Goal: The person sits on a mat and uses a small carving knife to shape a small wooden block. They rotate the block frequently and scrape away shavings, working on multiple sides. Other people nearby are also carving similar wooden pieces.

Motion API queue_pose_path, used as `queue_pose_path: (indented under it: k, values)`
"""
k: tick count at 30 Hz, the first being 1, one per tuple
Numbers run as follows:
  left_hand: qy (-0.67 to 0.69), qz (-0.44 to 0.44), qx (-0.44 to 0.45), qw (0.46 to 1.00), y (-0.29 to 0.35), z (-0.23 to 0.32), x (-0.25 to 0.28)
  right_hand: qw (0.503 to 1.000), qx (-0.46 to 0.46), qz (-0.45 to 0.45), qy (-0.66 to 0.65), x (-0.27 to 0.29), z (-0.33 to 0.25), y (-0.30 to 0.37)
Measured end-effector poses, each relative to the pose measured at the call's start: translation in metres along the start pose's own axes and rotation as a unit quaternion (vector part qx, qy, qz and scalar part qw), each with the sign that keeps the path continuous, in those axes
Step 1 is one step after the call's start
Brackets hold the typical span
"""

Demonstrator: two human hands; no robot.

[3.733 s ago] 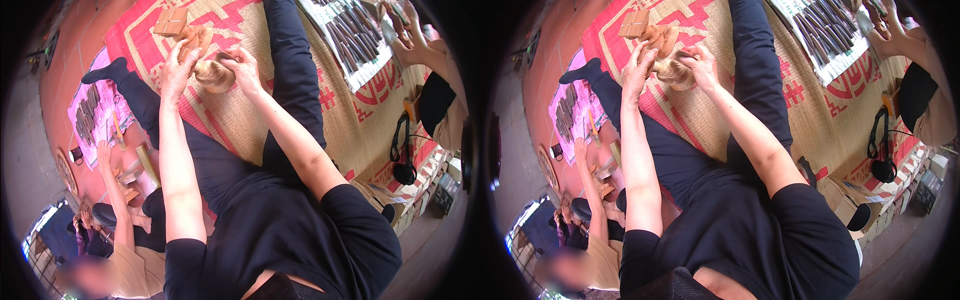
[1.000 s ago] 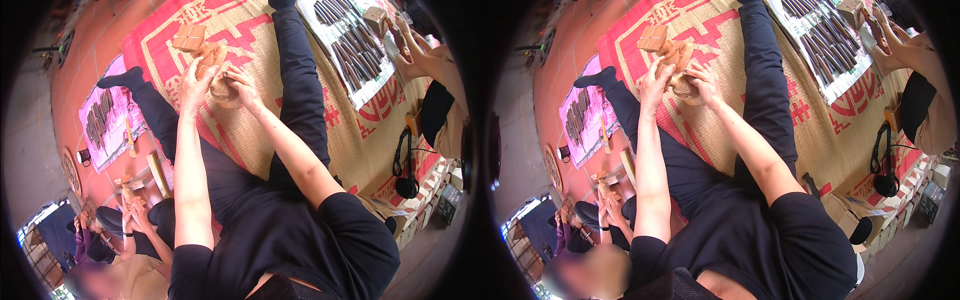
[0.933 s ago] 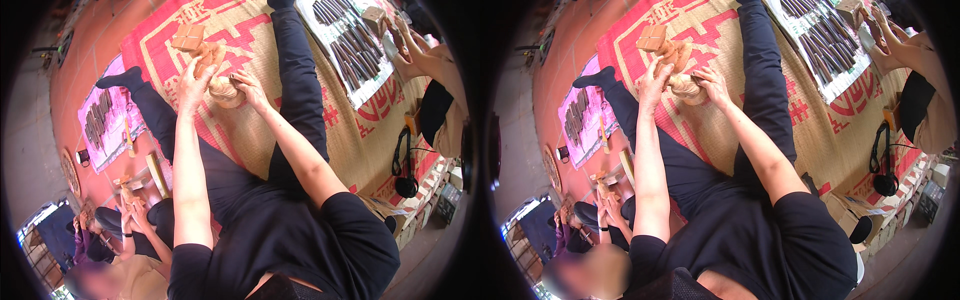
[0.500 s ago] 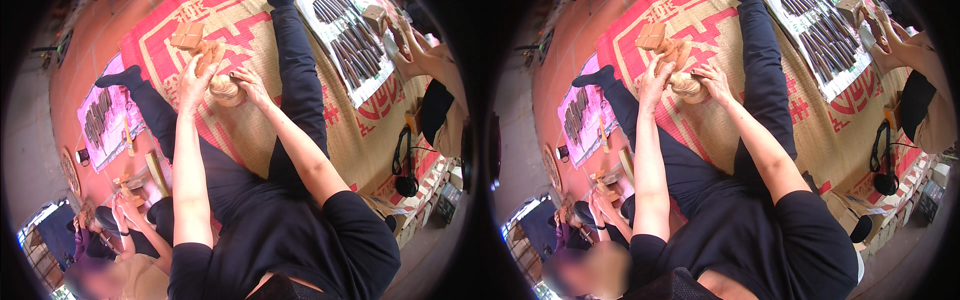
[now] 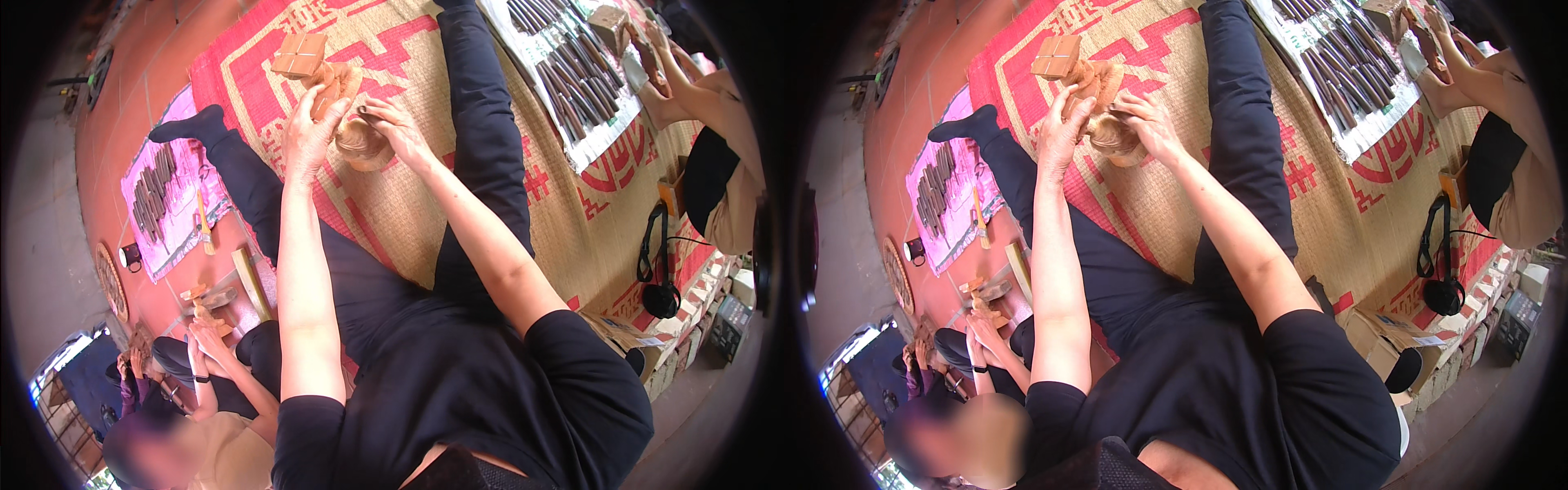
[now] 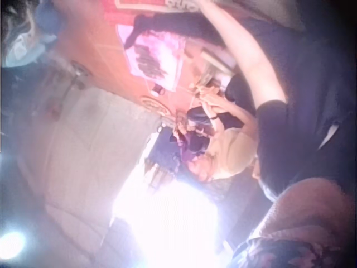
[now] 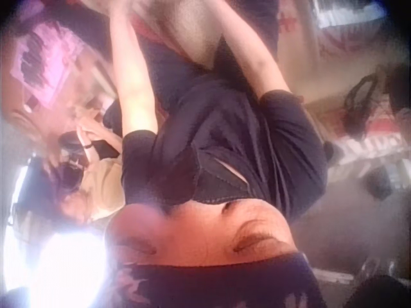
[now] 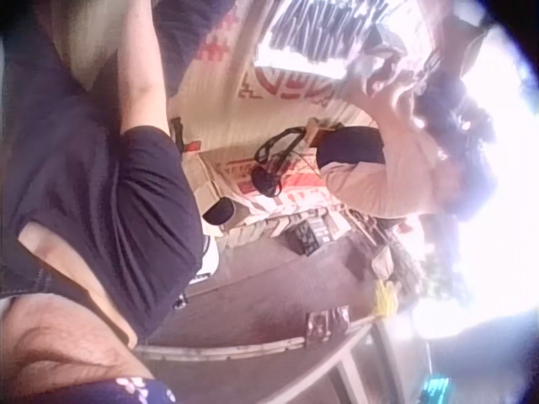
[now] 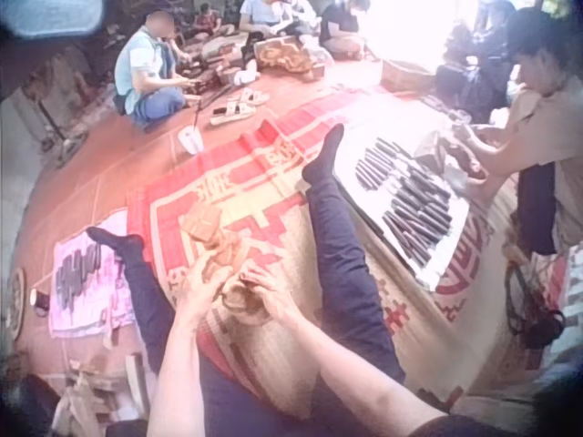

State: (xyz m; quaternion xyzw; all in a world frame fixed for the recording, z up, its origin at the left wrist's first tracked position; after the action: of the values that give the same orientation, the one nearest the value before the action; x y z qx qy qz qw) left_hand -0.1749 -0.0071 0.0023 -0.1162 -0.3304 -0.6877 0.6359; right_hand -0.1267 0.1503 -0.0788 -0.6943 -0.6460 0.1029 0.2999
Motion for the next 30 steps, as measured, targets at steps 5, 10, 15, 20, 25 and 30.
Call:
queue_pose_path:
  k: [5, 10, 15, 20, 25, 30]
  values:
    - [-0.022, 0.017, -0.012, 1.000, -0.002, 0.001, -0.001, 0.999, -0.027, 0.028, 0.005, -0.011, 0.010, 0.007]
    - [-0.009, -0.001, 0.003, 1.000, -0.004, -0.002, -0.001, 0.999, 0.028, -0.033, 0.012, 0.006, 0.021, 0.017]
    - [-0.009, 0.003, -0.002, 1.000, -0.003, -0.004, 0.000, 1.000, -0.003, 0.024, -0.005, -0.012, -0.013, -0.013]
    - [-0.006, 0.000, 0.001, 1.000, -0.008, -0.005, -0.001, 0.999, -0.052, -0.006, -0.012, 0.005, 0.028, 0.028]
    - [0.013, -0.018, 0.020, 1.000, 0.000, 0.000, 0.001, 0.996, -0.075, 0.026, -0.041, 0.000, 0.009, -0.002]
    - [-0.010, 0.004, 0.000, 1.000, -0.003, 0.000, 0.000, 0.990, -0.083, 0.054, -0.096, -0.017, 0.011, -0.001]
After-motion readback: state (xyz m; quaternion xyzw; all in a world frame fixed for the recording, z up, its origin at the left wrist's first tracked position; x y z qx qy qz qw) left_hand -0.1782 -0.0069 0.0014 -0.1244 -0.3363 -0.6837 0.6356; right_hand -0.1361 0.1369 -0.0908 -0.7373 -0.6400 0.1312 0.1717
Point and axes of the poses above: each hand's wrist, its own y-axis away from the middle knuckle, its own x-axis out of the back of the hand, z = x × y, the point moved 8 cm from there along -y, towards the middle knuckle, and after that the axes turned 13 degrees about x, right-handed, at the moved point
